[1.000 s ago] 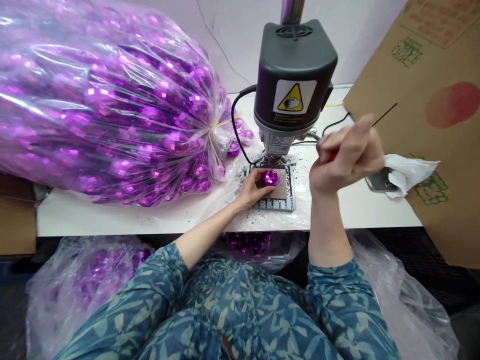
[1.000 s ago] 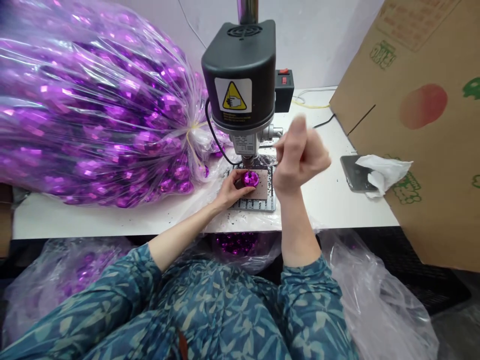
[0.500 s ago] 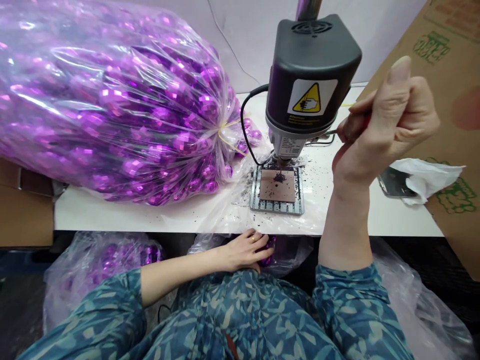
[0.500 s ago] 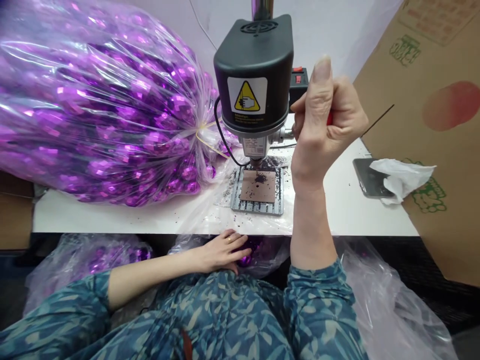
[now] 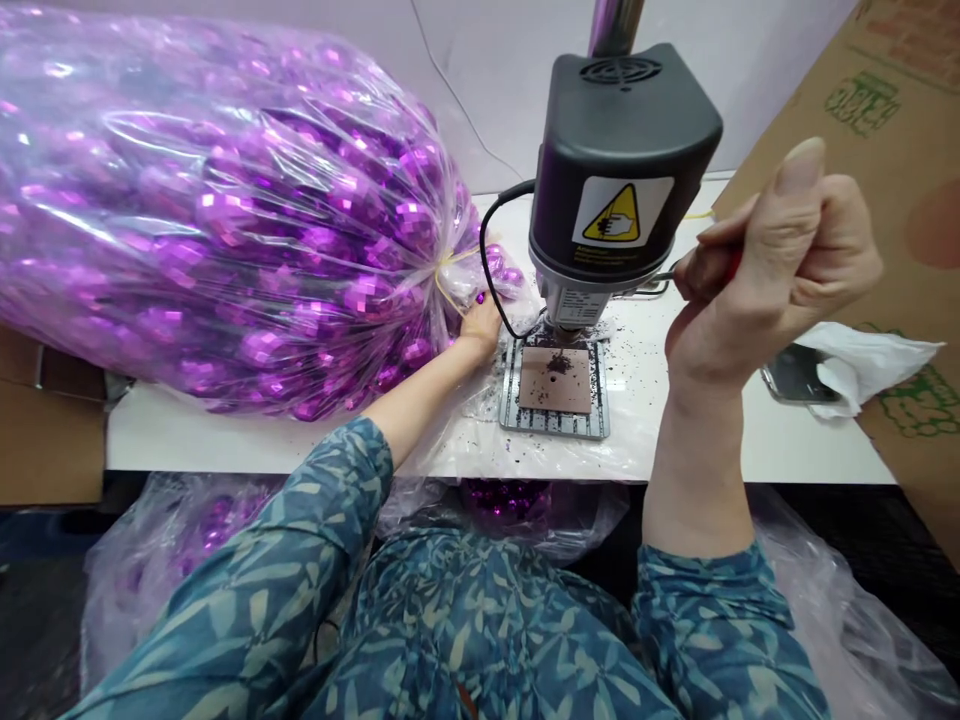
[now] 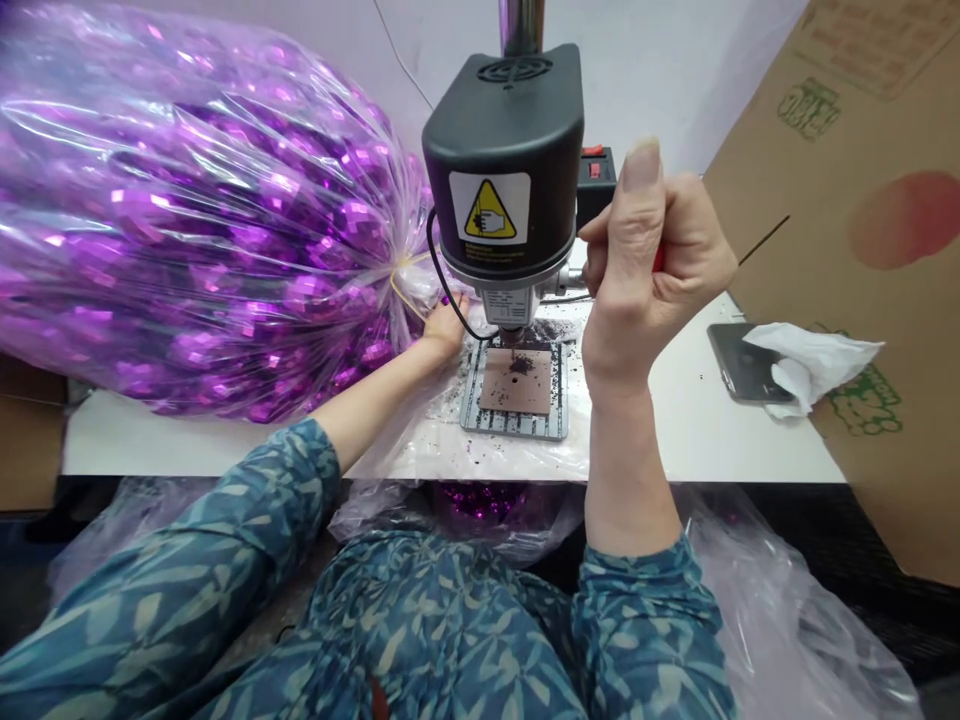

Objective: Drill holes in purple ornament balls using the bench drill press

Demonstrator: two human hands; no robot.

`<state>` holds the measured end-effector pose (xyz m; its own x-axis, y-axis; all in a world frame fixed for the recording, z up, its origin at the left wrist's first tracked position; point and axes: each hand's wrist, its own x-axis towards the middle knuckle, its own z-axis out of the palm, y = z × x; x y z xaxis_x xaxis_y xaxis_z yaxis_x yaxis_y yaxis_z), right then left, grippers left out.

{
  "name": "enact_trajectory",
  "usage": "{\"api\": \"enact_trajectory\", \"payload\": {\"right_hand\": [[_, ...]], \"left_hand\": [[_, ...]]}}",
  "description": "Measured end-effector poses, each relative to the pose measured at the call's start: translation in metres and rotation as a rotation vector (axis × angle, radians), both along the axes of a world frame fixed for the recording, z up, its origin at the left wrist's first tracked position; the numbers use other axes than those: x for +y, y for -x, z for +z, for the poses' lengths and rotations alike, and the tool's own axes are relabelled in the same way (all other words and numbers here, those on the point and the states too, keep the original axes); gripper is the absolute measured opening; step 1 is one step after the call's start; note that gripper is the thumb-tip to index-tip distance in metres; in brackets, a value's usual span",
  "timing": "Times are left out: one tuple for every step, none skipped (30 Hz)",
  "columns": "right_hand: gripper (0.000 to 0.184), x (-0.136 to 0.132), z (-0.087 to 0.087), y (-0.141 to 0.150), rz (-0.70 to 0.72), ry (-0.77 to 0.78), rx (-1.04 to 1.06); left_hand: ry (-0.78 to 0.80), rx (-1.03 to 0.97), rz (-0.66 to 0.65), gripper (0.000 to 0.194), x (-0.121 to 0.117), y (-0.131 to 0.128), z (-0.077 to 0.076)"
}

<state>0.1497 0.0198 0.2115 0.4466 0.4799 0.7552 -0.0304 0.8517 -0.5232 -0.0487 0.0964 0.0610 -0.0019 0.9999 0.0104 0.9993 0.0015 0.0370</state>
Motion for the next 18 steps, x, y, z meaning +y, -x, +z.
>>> {"api": "enact_trajectory", "payload": {"right_hand": [[0.052, 0.000, 0.000, 0.000, 0.000, -0.002, -0.002], [0.052, -0.001, 0.000, 0.000, 0.000, -0.003, -0.005], [0.052, -0.001, 0.000, 0.001, 0.000, -0.005, -0.007], [0.052, -0.002, -0.001, 0.001, -0.001, -0.006, -0.011], [0.052, -0.002, -0.001, 0.001, -0.005, -0.007, -0.016], [0.052, -0.003, -0.001, 0.001, -0.010, -0.007, -0.020], [0.053, -0.003, -0.001, 0.001, -0.015, -0.006, -0.024], [0.053, -0.003, -0.001, 0.001, -0.018, -0.004, -0.024], [0.053, -0.003, -0.001, 0.001, -0.020, -0.006, -0.020], [0.053, -0.002, -0.002, 0.002, -0.021, -0.010, -0.012], [0.053, -0.002, -0.002, 0.002, -0.022, -0.017, -0.003], [0.053, -0.001, -0.002, 0.002, -0.023, -0.024, 0.004], [0.054, -0.001, -0.002, 0.003, -0.027, -0.032, 0.010], [0.054, 0.000, -0.002, 0.003, -0.032, -0.039, 0.015], [0.054, 0.000, -0.002, 0.003, -0.036, -0.043, 0.015], [0.054, 0.001, -0.002, 0.004, -0.041, -0.043, 0.015], [0.054, 0.001, -0.002, 0.004, -0.043, -0.042, 0.012], [0.054, 0.001, -0.001, 0.004, -0.043, -0.039, 0.008]], "left_hand": [[-0.003, -0.028, 0.017, 0.051, 0.001, 0.000, -0.001], [-0.009, -0.049, 0.033, 0.048, 0.000, 0.001, -0.002], [-0.019, -0.068, 0.046, 0.045, -0.004, 0.002, -0.003], [-0.042, -0.097, 0.050, 0.042, -0.010, 0.004, -0.004], [-0.084, -0.150, 0.051, 0.039, -0.019, 0.007, -0.006], [-0.144, -0.228, 0.039, 0.037, -0.031, 0.010, -0.009], [-0.214, -0.332, 0.016, 0.036, -0.045, 0.014, -0.011], [-0.283, -0.459, -0.014, 0.038, -0.060, 0.019, -0.014], [-0.336, -0.605, -0.040, 0.041, -0.076, 0.023, -0.016], [-0.362, -0.776, -0.045, 0.042, -0.092, 0.026, -0.018], [-0.354, -0.967, -0.030, 0.043, -0.106, 0.028, -0.019], [-0.311, -1.169, 0.004, 0.043, -0.119, 0.028, -0.019], [-0.237, -1.367, 0.048, 0.044, -0.129, 0.027, -0.018], [-0.139, -1.547, 0.091, 0.046, -0.137, 0.024, -0.016], [-0.032, -1.698, 0.128, 0.047, -0.142, 0.020, -0.014], [0.070, -1.815, 0.158, 0.048, -0.145, 0.015, -0.012], [0.153, -1.902, 0.182, 0.047, -0.147, 0.010, -0.010], [0.218, -1.961, 0.199, 0.047, -0.147, 0.005, -0.009]]}}
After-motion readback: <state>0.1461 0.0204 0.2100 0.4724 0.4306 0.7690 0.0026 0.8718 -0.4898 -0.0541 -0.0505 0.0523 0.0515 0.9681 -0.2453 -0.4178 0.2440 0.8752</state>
